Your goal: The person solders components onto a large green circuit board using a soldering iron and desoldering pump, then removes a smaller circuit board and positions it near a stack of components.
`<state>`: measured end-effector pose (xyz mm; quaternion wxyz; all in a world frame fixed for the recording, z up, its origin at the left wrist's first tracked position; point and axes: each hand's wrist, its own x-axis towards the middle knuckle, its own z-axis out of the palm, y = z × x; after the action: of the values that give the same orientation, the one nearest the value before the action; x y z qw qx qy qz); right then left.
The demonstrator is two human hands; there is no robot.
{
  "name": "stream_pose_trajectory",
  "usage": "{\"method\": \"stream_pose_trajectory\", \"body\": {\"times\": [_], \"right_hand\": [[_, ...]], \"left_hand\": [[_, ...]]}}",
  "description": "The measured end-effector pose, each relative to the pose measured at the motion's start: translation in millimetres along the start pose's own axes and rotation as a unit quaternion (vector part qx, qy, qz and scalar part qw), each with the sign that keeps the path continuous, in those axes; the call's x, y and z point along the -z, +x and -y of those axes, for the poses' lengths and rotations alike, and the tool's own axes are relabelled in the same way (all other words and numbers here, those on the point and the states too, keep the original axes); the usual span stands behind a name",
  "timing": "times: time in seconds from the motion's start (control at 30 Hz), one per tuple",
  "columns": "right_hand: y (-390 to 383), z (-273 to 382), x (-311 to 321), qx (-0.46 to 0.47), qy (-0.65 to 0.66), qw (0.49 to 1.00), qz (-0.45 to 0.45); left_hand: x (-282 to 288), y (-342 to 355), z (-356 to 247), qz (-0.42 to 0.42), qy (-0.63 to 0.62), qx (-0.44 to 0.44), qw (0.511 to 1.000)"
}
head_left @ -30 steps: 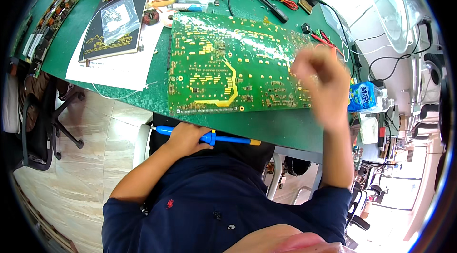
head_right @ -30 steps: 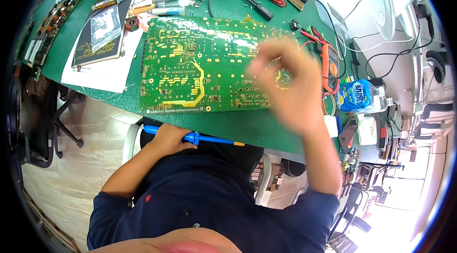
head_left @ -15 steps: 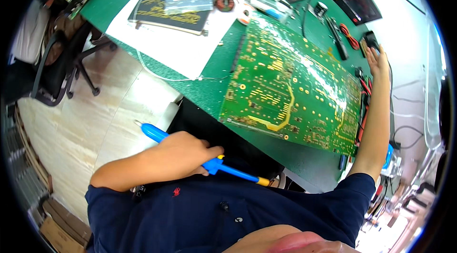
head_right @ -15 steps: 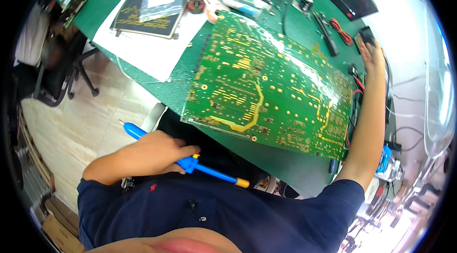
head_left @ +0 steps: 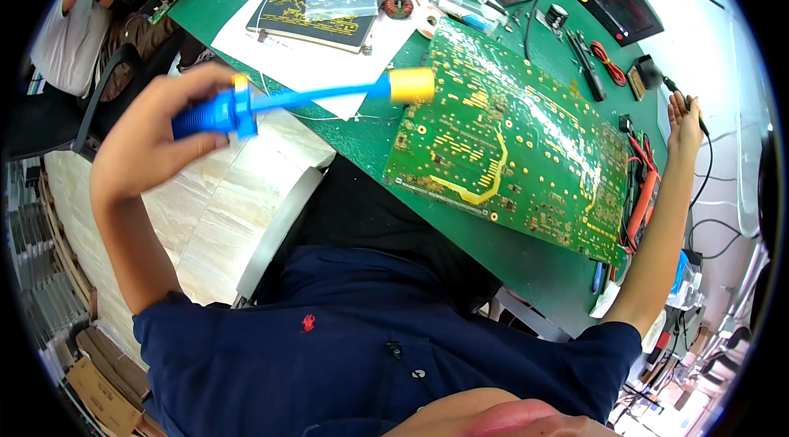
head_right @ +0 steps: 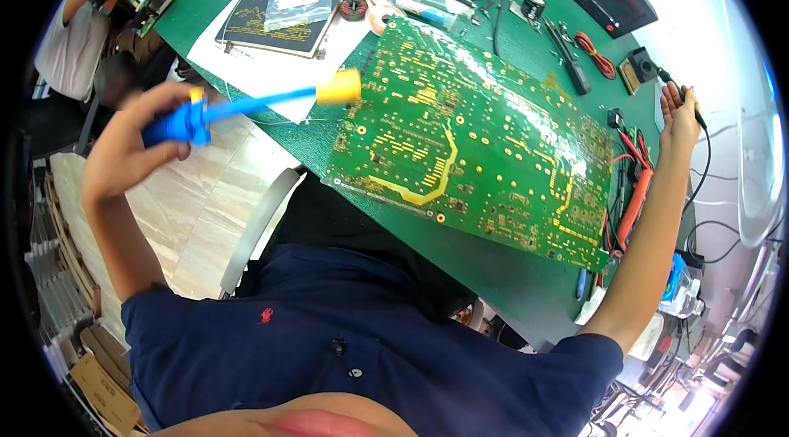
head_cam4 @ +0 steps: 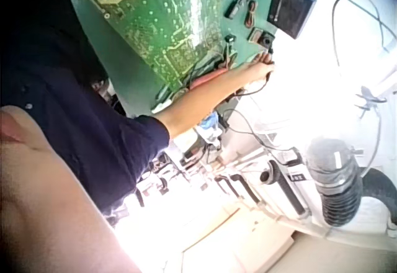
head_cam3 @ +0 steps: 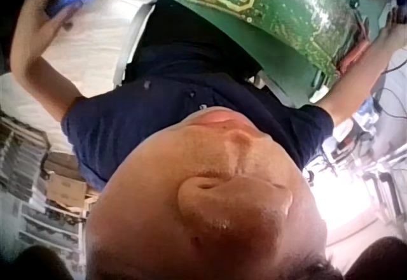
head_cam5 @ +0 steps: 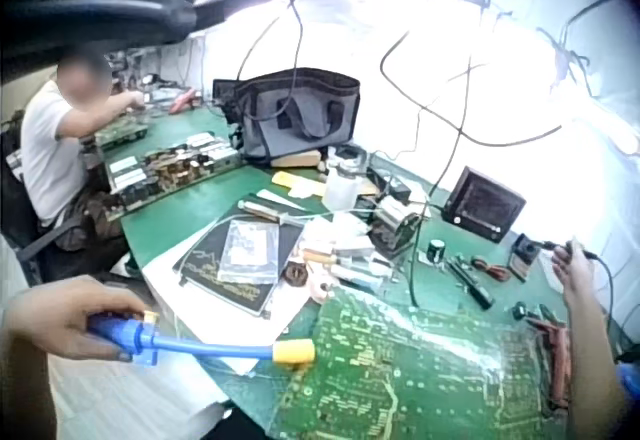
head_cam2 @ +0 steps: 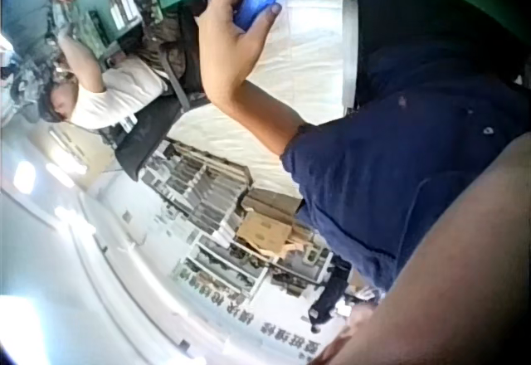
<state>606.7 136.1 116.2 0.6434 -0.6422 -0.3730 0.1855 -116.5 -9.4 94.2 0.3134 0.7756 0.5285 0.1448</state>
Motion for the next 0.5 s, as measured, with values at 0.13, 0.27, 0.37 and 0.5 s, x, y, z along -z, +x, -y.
{"method": "stream_pose_trajectory", "body": {"times": [0.13, 0.27, 0.37, 0.5], "right_hand": [[-67, 29, 3, 0.035, 0.020, 0.999, -0.007], [-129, 51, 5, 0.067, 0.053, 0.996, 0.035], [-175, 69, -5, 0.084, 0.076, 0.992, 0.055], [-230, 89, -11, 0.100, 0.096, 0.989, 0.057]], "left_hand": [[-2, 45, 4, -0.096, -0.004, -0.083, 0.992], [-19, 112, -11, -0.150, 0.103, -0.152, 0.971], [-32, 157, -33, -0.141, 0.176, -0.204, 0.953], [-46, 202, -88, -0.037, 0.062, -0.102, 0.992]]}}
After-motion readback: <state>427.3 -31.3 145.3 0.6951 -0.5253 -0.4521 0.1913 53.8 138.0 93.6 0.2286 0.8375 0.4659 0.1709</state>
